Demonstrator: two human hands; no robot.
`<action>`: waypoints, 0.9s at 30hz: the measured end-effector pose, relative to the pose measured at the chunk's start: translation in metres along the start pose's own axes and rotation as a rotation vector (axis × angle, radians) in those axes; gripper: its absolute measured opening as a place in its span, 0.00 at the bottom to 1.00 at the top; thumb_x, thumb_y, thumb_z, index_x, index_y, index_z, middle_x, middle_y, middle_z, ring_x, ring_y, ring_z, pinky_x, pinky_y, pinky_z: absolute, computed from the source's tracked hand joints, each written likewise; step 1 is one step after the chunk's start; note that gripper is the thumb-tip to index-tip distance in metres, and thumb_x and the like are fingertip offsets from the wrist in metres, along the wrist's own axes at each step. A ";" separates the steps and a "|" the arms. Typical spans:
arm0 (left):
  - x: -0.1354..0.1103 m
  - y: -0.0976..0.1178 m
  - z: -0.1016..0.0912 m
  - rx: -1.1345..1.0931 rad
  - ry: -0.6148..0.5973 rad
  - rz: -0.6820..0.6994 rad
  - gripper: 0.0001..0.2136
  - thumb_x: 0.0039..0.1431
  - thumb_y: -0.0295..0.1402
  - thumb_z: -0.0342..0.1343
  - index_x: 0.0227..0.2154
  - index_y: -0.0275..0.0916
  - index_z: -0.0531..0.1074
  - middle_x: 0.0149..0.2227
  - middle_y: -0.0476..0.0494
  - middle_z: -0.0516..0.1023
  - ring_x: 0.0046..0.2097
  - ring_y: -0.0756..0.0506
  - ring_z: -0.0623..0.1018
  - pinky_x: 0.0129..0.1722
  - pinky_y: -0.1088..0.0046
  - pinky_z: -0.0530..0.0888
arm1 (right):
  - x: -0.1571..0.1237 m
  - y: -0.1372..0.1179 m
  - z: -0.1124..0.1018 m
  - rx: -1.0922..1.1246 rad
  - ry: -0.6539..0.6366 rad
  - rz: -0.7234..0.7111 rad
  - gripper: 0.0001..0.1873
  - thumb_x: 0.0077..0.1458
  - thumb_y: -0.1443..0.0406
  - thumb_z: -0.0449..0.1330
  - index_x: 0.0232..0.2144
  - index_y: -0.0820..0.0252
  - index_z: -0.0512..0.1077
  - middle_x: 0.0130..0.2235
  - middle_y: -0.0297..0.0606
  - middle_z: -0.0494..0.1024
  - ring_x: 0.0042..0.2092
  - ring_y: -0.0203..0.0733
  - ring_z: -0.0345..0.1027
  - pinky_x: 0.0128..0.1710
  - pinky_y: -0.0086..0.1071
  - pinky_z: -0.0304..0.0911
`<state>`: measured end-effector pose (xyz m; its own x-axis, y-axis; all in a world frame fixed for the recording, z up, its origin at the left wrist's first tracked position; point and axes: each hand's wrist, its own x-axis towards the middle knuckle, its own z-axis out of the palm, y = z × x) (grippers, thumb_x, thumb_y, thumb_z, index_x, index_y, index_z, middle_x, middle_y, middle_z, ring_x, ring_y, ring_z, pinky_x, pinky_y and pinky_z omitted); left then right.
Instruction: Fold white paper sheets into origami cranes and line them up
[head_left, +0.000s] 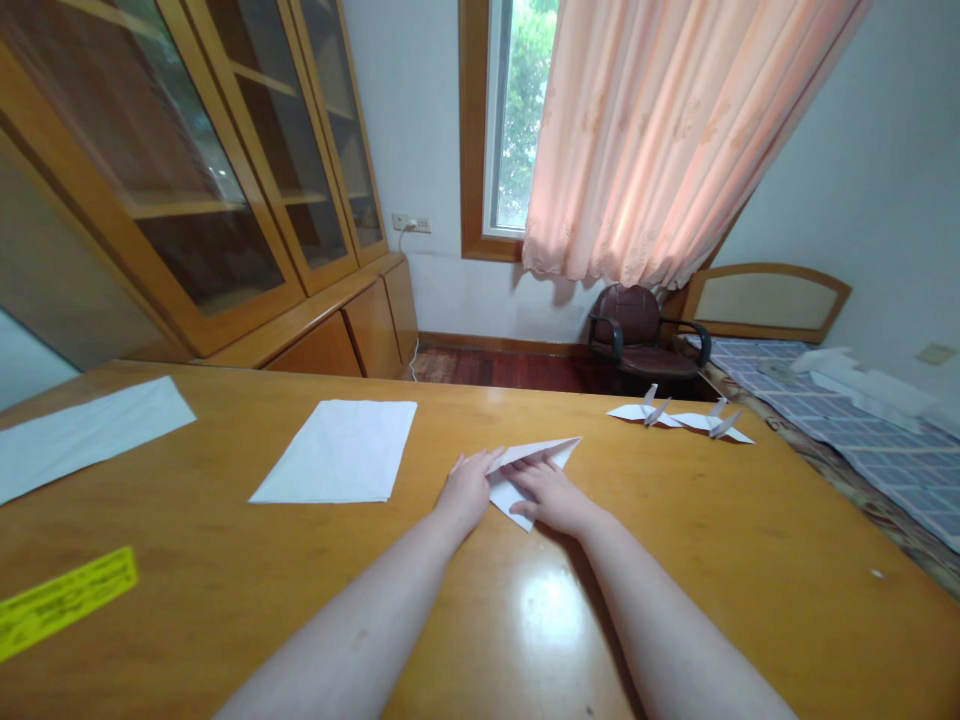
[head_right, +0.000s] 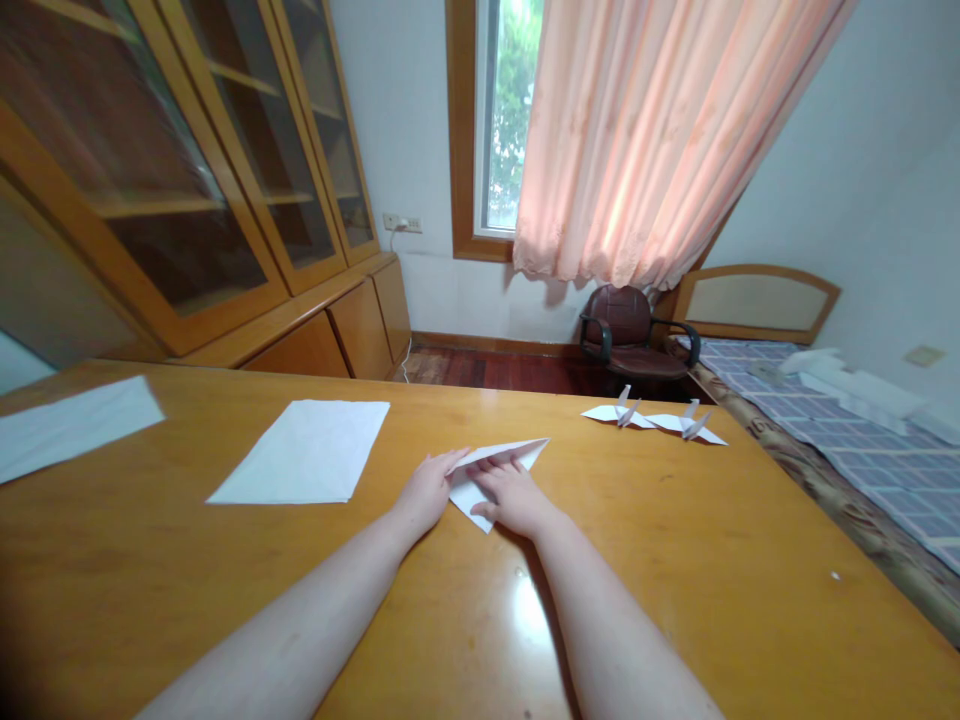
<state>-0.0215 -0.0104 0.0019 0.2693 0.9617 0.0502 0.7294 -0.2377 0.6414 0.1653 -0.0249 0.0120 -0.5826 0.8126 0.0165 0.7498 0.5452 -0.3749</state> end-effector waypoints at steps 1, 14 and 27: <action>0.001 -0.001 0.000 -0.009 0.020 0.002 0.26 0.52 0.20 0.42 0.54 0.44 0.65 0.55 0.49 0.69 0.57 0.47 0.66 0.61 0.64 0.53 | 0.001 0.001 0.001 0.011 0.014 0.029 0.34 0.50 0.53 0.59 0.58 0.51 0.58 0.61 0.40 0.59 0.62 0.50 0.45 0.60 0.49 0.32; -0.001 0.002 -0.004 0.022 0.020 0.046 0.29 0.50 0.21 0.41 0.59 0.38 0.57 0.57 0.44 0.66 0.58 0.46 0.64 0.62 0.62 0.51 | -0.003 0.004 -0.001 0.099 -0.051 0.119 0.31 0.52 0.58 0.57 0.59 0.45 0.55 0.62 0.38 0.55 0.64 0.52 0.38 0.59 0.56 0.26; -0.009 0.007 -0.001 0.250 -0.149 0.167 0.35 0.50 0.32 0.46 0.63 0.36 0.44 0.64 0.42 0.49 0.64 0.44 0.51 0.63 0.57 0.45 | -0.001 -0.002 -0.006 0.229 0.108 0.195 0.22 0.43 0.59 0.64 0.44 0.48 0.71 0.51 0.38 0.71 0.56 0.50 0.57 0.57 0.58 0.30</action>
<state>-0.0194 -0.0210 0.0068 0.4735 0.8807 0.0140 0.7944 -0.4339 0.4251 0.1665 -0.0258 0.0187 -0.3885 0.9213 0.0178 0.7471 0.3262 -0.5791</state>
